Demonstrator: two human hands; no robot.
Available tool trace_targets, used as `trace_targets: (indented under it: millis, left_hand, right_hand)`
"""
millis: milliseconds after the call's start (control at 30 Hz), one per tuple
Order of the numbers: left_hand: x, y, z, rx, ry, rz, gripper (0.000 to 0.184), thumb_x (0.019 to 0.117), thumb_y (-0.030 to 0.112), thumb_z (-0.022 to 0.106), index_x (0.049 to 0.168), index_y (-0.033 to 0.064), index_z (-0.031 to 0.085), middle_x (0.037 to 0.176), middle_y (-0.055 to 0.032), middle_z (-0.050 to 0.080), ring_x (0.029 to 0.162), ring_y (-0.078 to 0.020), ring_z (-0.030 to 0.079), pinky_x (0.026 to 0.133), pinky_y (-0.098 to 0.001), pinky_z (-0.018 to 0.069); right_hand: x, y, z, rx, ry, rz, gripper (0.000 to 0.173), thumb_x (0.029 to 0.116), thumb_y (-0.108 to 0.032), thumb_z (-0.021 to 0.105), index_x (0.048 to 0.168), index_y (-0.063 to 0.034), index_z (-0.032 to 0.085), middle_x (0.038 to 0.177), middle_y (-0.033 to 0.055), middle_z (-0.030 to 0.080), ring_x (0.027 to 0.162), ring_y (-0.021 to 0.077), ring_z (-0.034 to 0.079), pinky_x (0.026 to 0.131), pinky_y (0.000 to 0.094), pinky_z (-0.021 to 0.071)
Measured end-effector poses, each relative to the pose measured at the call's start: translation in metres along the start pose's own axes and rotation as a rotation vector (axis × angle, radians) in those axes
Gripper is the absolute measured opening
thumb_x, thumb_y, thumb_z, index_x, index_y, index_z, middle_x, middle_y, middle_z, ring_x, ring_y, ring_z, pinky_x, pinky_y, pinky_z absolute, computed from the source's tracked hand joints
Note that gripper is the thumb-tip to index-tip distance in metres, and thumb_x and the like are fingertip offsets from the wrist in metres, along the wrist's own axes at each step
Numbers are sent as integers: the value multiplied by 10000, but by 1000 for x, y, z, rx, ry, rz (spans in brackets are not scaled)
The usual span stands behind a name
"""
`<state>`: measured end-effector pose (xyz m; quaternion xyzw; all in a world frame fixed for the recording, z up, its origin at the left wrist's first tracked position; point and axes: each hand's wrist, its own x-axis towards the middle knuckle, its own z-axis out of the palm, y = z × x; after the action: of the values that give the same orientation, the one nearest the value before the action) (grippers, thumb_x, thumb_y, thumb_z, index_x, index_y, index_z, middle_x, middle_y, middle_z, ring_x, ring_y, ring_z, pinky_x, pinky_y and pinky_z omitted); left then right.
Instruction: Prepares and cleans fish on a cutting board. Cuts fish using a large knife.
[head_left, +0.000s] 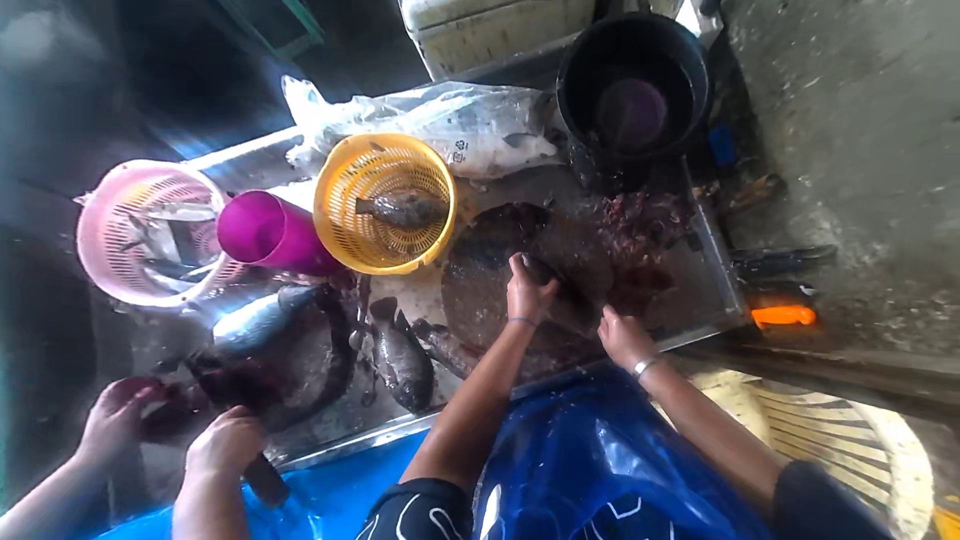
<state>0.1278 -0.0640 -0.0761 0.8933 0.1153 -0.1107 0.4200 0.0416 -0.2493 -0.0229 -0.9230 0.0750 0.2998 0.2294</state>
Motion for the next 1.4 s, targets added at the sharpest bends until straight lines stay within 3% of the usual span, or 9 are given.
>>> trace_targets:
  millis: [133,300,433,567,767,867,1033,1267,1400]
  left_hand:
    - [-7,-7,-2,-34,19,-29,884,793,292,854,1489,87,349,1066,-212,713,980,-371,724,862,-581,579]
    - [-12,-5,-5,-17,66,-12,883,803,274,852,1493,57,346,1061,-219,713,978,-374,725,866,-569,581]
    - [-15,-6,-8,-28,41,-53,885,803,266,855,1499,81,341,1070,-216,712,978,-377,723,865,-582,582]
    - [-22,-8,-8,4,69,-34,869,801,278,839,1491,75,350,1064,-204,715,959,-362,729,845,-568,589]
    - [-25,-15,-10,-11,78,-14,878,813,288,836,1505,75,340,1071,-214,713,966,-369,727,852,-577,582]
    - [-32,-17,-16,23,79,-20,865,810,294,830,1497,83,348,1068,-198,716,958,-347,731,848,-562,589]
    - [-8,-20,-75,298,-240,17,726,744,407,900,1340,130,591,1093,-183,730,1014,-386,713,884,-648,561]
    - [37,31,-60,1039,-793,135,747,679,457,908,1346,239,654,1202,-165,709,1111,-422,667,897,-743,488]
    - [17,28,-68,663,-720,153,577,700,326,934,1163,59,717,1083,-188,722,1030,-372,690,907,-647,539]
  right_hand:
    - [-22,1,5,98,530,-239,287,1030,-186,503,1090,55,647,736,164,669,697,319,707,655,483,599]
    - [-18,7,3,32,-4,35,376,1103,-259,399,1356,-35,563,1068,211,714,1062,361,707,934,533,552]
    - [-41,-1,4,120,552,-229,311,1035,-186,489,1148,61,640,752,160,670,697,303,699,664,475,597]
    - [-33,11,28,-5,-69,98,398,1111,-274,346,1399,-56,514,1109,206,710,1084,367,705,923,543,560]
    - [-59,8,13,102,461,-199,331,1042,-197,476,1169,62,639,768,168,678,713,312,701,684,479,597]
    - [-63,21,39,-7,-87,106,434,1107,-274,354,1461,-52,472,1114,213,708,1072,375,706,922,549,564]
    - [-72,35,1,-2,-261,119,427,1104,-265,368,1458,-62,495,1157,242,694,1095,402,692,928,582,548]
    - [-12,83,-26,433,192,282,375,1107,-232,405,1387,-21,537,1012,256,680,812,370,706,756,562,583]
    - [-30,98,-7,798,242,98,327,1127,-247,371,1198,21,545,692,74,572,501,158,598,513,348,579]
